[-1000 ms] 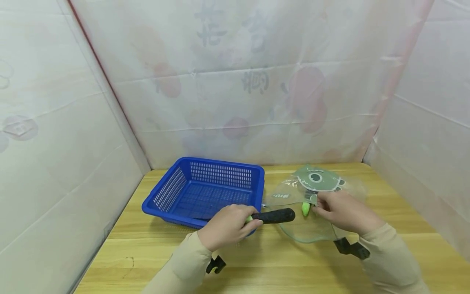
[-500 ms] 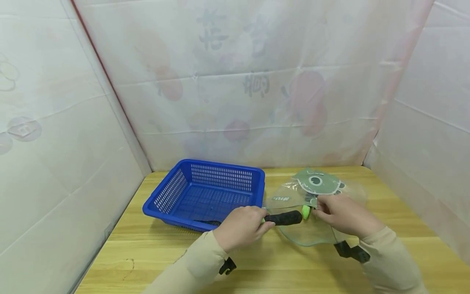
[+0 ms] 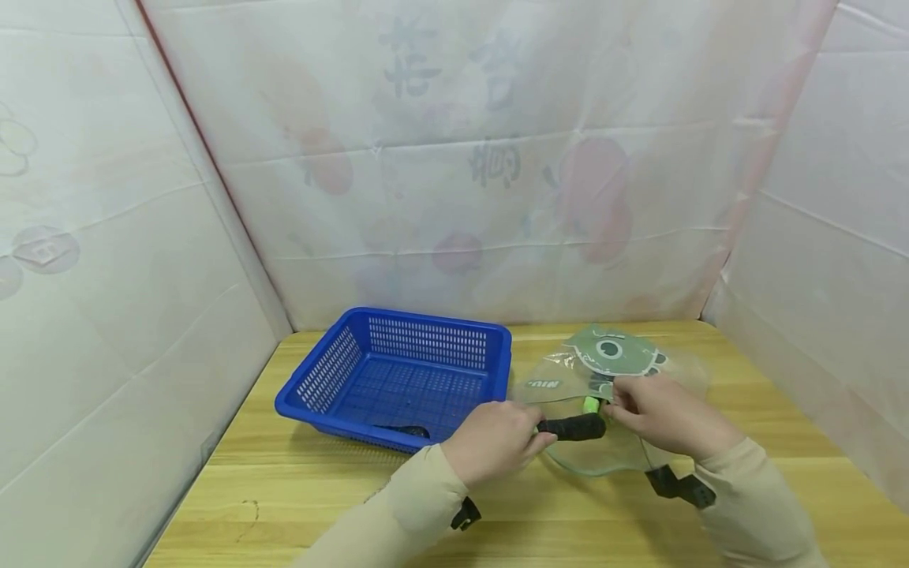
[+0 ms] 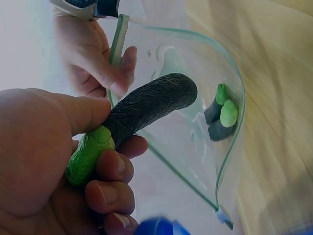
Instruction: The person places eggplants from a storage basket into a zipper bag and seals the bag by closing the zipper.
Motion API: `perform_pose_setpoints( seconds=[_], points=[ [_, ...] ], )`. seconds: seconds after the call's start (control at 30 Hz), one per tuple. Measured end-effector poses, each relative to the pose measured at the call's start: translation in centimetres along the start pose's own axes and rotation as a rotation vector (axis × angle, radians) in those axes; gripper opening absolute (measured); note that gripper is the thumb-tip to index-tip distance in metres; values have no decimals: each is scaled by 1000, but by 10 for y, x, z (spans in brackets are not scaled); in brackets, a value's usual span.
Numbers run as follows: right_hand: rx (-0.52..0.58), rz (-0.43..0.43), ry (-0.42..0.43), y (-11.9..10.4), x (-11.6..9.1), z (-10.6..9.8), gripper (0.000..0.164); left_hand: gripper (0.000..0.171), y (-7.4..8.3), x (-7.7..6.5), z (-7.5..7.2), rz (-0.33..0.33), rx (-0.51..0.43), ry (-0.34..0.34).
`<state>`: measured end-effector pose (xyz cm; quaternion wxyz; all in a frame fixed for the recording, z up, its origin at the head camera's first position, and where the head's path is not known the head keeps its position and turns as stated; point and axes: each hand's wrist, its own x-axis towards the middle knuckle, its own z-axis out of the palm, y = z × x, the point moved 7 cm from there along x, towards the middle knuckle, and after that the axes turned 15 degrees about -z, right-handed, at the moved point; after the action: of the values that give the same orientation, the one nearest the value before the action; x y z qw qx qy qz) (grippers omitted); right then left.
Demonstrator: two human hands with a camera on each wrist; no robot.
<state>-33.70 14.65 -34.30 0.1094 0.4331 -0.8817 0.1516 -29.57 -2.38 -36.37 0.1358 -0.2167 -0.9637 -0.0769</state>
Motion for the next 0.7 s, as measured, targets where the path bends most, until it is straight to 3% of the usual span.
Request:
perform_pose_setpoints(
  seconds=[0.4,0.7],
  points=[
    [-5,-11,24,0,-1,-1,33,32,21,12,18,41,43,-4],
    [-15,-21,28,1,0,-1,32,33,28,20,29,30,58,-3]
  ],
)
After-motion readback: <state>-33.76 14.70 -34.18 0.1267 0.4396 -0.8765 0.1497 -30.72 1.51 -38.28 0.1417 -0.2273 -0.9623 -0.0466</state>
